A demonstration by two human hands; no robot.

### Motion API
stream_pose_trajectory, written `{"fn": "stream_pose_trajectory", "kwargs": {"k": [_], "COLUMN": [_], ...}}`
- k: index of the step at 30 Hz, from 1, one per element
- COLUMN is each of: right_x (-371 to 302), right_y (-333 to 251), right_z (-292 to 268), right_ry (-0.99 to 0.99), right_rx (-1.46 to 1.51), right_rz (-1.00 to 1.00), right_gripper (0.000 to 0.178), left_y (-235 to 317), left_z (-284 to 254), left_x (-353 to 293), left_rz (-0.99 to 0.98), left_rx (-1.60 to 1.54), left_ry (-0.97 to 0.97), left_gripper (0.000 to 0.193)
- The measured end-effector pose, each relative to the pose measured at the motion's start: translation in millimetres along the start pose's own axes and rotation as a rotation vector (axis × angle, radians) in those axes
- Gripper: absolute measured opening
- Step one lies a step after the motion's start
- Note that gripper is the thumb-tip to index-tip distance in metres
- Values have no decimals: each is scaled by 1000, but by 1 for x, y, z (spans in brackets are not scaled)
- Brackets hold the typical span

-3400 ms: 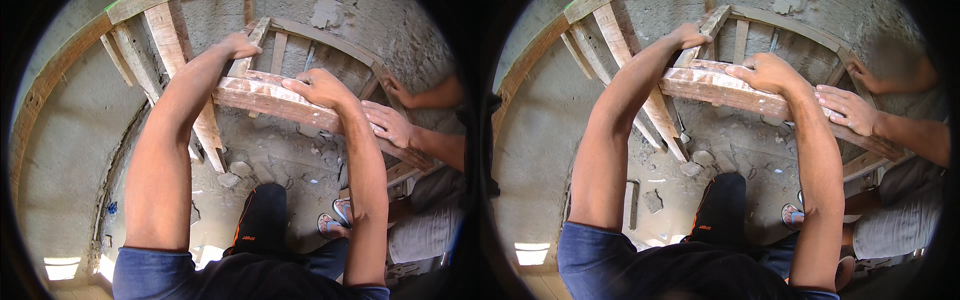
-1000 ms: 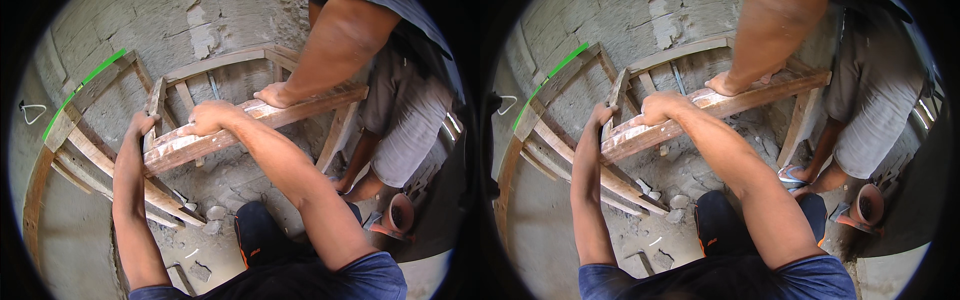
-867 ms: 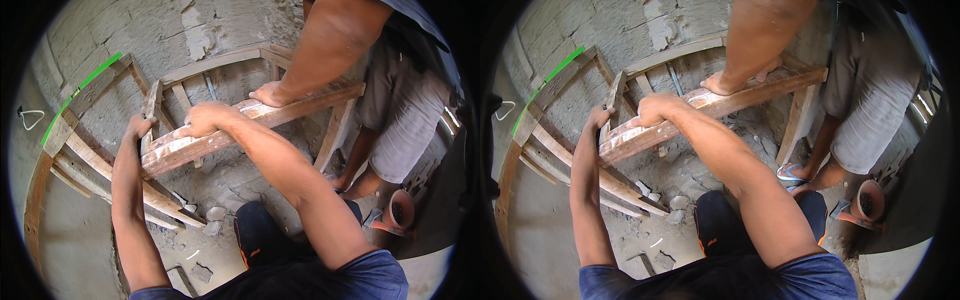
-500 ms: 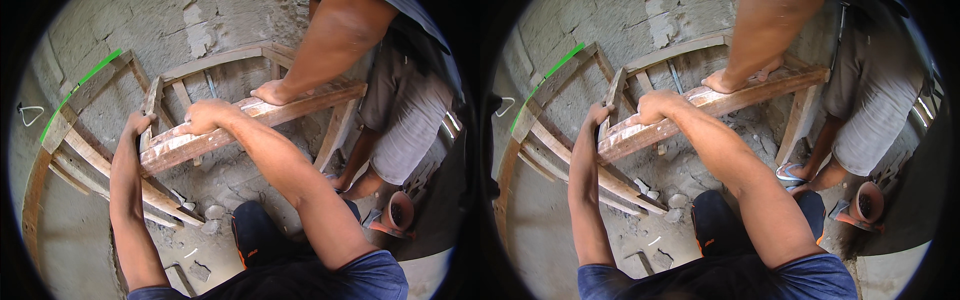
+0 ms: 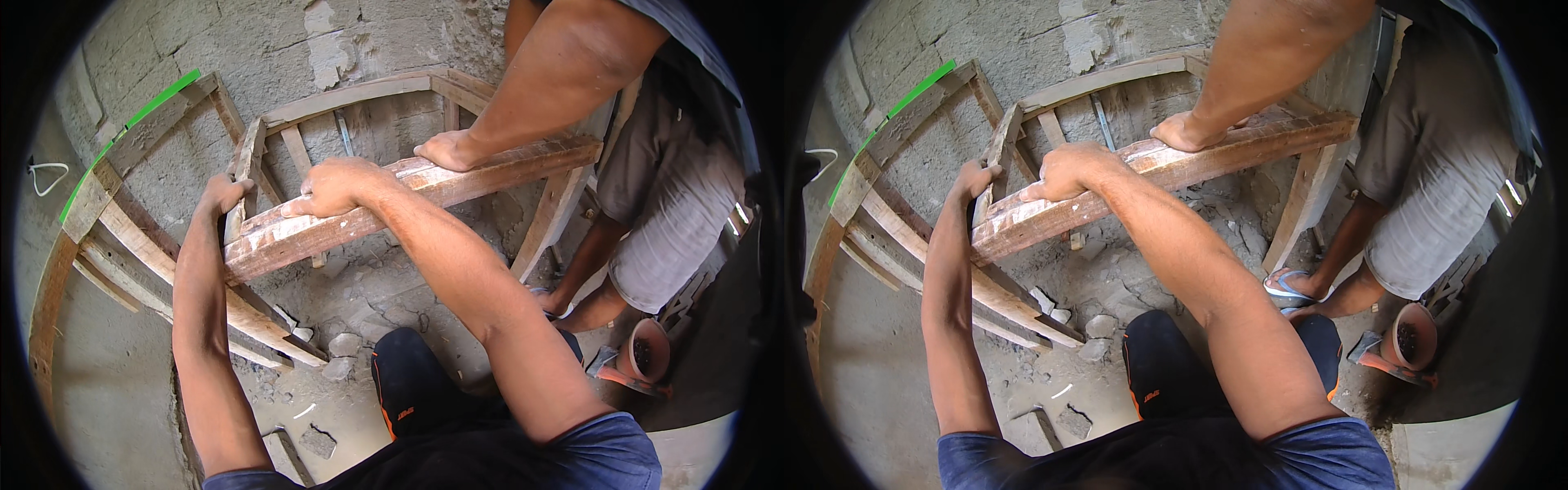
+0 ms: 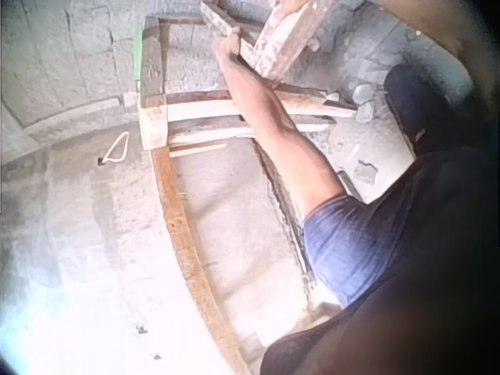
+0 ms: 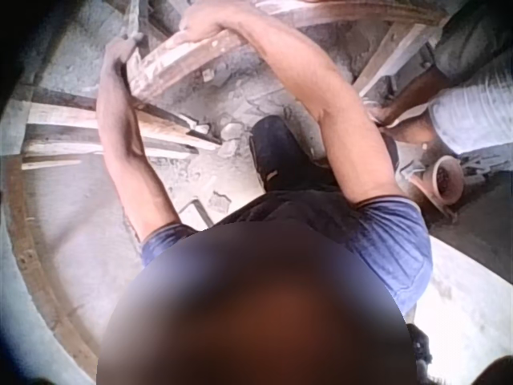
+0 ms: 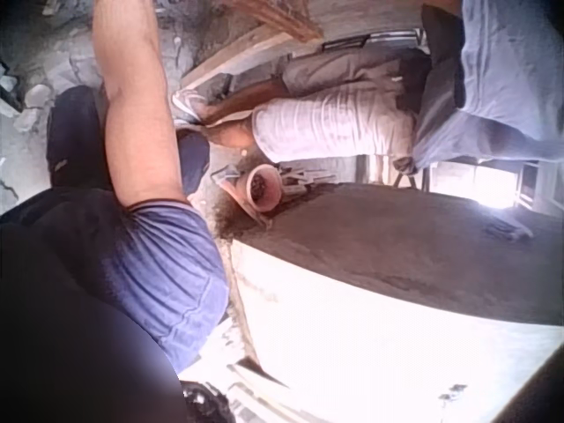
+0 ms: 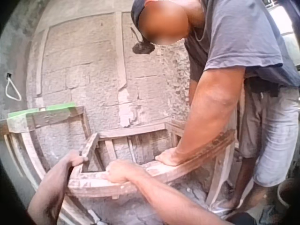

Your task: The person assembles a wooden frame by positioning and aligning wooden planks with a coworker. They use a spirit level to check alignment and a hammer to drive nails into the joints. The person repeatedly adjusts the frame and secures it with nails.

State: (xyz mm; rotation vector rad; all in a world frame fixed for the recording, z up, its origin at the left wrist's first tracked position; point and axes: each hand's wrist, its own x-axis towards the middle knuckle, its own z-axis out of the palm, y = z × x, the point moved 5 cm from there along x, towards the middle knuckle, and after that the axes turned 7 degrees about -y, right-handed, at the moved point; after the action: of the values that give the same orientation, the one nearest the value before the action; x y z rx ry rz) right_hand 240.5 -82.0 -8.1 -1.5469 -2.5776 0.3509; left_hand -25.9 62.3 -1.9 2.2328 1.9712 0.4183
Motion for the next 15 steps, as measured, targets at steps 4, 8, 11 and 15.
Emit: {"fn": "stream_pose_trajectory", "kwargs": {"k": [4, 8, 11, 15], "right_x": [0, 0, 1, 1], "right_y": [0, 2, 2, 1], "right_z": [0, 0, 0, 0], "right_ry": [11, 16, 14, 24], "right_rx": [6, 14, 8, 5], "right_rz": [-8, -10, -7, 0], "right_gripper": [69, 68, 67, 67], "left_y": [2, 7, 7, 6], "left_z": [-1, -3, -3, -2], "left_x": [-3, -7, -7, -6], "left_rz": [-24, -3, -14, -2], "left_rx": [-19, -35, -10, -2], "left_ry": [-44, -54, -63, -33], "left_gripper": [69, 69, 69, 68]}}
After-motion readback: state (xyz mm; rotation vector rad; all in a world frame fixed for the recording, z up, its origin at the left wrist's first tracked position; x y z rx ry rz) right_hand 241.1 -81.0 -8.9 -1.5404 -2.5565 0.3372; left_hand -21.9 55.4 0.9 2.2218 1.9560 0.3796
